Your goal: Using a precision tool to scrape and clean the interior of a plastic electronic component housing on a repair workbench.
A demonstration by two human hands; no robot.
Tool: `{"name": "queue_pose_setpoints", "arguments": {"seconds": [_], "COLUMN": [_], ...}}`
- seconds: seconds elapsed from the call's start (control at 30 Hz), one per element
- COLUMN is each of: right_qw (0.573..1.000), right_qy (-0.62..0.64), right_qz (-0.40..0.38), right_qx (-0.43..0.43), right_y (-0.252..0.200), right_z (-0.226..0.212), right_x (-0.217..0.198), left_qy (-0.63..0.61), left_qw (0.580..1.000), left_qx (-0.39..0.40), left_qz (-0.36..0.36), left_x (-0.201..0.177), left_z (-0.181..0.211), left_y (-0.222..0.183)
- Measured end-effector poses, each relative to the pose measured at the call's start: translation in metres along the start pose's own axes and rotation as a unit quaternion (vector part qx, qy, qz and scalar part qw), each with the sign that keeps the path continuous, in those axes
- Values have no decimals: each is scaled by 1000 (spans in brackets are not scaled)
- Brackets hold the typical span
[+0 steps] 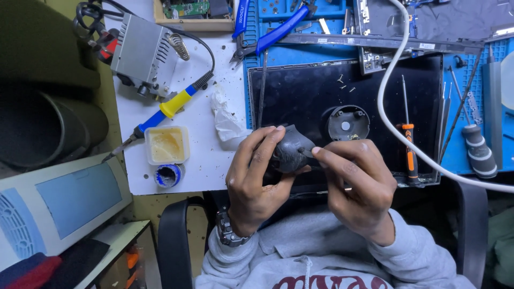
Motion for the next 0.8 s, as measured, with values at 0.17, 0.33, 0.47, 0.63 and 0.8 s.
{"name": "queue_pose_setpoints", "arguments": {"seconds": [0.17,0.33,0.47,0.63,0.8], "right_qw": [1000,1000,1000,1000,1000], "right_qy": [16,2,-2,12,-2], "right_qz": [-7,11,8,17,12], "right_qx": [-7,-9,-12,6,-9], "right_y": [-2,4,2,0,-3], "right_z": [-4,0,2,3,3], "right_x": [-3,-3,-1,-1,0], "left_qy": [6,9,11,11,11], "left_qw": [1000,1000,1000,1000,1000], "left_qx": [5,7,7,10,4], "left_qz": [5,5,7,4,6], "left_x": [2,1,2,2,2], "left_z": [0,1,-1,0,0], "left_y": [0,0,1,0,0]}}
Point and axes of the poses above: each hand's wrist, its own y-axis towards the middle knuckle, its own x-axis out of the palm, z = x × y, the point moved 1 cm from there along y, towards the middle knuckle, and after that the axes turned 12 degrees about z, right-handed, at the moved point
